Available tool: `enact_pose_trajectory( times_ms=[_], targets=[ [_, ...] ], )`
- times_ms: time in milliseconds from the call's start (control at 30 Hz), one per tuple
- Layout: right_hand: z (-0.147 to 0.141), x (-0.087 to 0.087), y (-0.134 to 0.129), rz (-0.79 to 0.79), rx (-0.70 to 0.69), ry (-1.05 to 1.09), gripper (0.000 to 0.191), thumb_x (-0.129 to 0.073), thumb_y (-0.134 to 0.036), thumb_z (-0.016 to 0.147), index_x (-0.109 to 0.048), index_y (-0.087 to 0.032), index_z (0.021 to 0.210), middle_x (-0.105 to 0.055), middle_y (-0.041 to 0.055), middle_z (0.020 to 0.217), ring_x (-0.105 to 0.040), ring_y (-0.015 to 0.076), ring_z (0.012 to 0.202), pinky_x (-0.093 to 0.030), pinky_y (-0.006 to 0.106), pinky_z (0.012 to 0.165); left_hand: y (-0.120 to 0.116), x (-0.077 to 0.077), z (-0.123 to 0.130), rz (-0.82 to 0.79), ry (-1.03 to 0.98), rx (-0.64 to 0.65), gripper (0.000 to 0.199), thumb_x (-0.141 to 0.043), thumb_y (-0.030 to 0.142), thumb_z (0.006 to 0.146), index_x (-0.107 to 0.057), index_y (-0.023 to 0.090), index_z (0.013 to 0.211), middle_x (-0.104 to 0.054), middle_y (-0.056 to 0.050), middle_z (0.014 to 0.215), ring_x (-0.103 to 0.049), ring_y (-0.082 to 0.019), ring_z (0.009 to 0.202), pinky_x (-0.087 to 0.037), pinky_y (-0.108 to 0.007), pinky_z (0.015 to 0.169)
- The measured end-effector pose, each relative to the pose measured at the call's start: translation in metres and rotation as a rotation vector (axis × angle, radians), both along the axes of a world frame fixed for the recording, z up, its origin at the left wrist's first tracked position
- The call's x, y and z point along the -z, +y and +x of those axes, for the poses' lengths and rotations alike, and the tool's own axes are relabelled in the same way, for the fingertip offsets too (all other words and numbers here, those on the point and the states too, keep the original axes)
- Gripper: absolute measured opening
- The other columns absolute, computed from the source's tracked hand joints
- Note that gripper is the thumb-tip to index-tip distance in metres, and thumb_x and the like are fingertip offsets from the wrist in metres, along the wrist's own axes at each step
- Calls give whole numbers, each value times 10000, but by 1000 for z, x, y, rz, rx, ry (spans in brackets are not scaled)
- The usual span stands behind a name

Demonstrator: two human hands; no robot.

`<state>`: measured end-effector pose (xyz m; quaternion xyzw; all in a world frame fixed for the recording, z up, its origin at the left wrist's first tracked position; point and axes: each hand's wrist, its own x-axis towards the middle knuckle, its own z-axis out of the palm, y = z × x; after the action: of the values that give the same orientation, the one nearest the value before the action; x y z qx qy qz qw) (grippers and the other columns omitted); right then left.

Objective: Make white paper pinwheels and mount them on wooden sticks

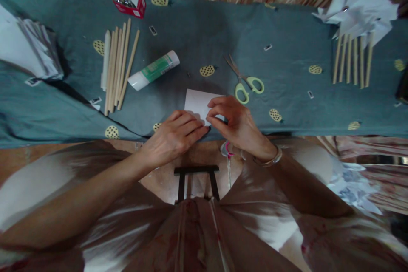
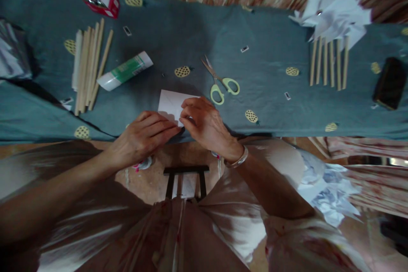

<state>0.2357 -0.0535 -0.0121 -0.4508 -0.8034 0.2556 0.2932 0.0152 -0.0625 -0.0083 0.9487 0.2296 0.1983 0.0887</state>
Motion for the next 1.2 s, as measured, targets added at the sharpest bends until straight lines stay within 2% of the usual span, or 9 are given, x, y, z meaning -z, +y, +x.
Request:
enact_pose_trajectory(
  times_ms=[233,400,533,767,1000,1200],
  targets=[
    [-2,10,0,26,16,-24,109,-583,-215,919,-646,-217,831,-688,61,1079,-624,212,1032,-474,411,954,0,-1,2,32,15,-16,231,-489,132,985,-637,137,1163,-738,-100,1051,-647,-225,1020,-504,-376,863],
    [-2,10,0,16,16,-16,99,-594,-216,912,-653,-217,833,-691,64,1080,-627,219,1036,-478,416,955,-1,0,3,-16,32,-23,241,-475,151,994,-640,154,1169,-733,-103,1063,-639,-231,1052,-504,-390,871],
    [-2,8,0,12,13,-5,101,-588,-221,918,-650,-217,837,-694,60,1078,-634,216,1032,-489,413,948,-1,0,3,5,36,-20,229,-480,149,991,-642,146,1153,-734,-99,1043,-647,-231,1028,-511,-381,855],
    [-4,10,0,83,-9,-1,129,-576,-224,933,-628,-232,816,-696,60,1051,-644,190,1024,-503,366,942,-1,1,3,-16,27,-21,222,-496,136,978,-643,135,1144,-726,-112,1026,-640,-236,1012,-515,-384,850],
    [-3,13,0,17,12,-3,99,-586,-237,926,-644,-222,847,-687,64,1095,-624,219,1059,-484,422,968,-1,0,4,-21,40,-29,225,-485,131,979,-645,149,1136,-725,-105,1020,-646,-227,993,-522,-380,848],
    [-2,13,-1,7,29,-15,70,-609,-253,918,-634,-224,859,-684,66,1087,-622,217,1069,-488,410,960,-1,1,4,18,26,-26,210,-488,129,979,-642,126,1122,-726,-105,1001,-650,-232,994,-522,-370,848]
  ],
)
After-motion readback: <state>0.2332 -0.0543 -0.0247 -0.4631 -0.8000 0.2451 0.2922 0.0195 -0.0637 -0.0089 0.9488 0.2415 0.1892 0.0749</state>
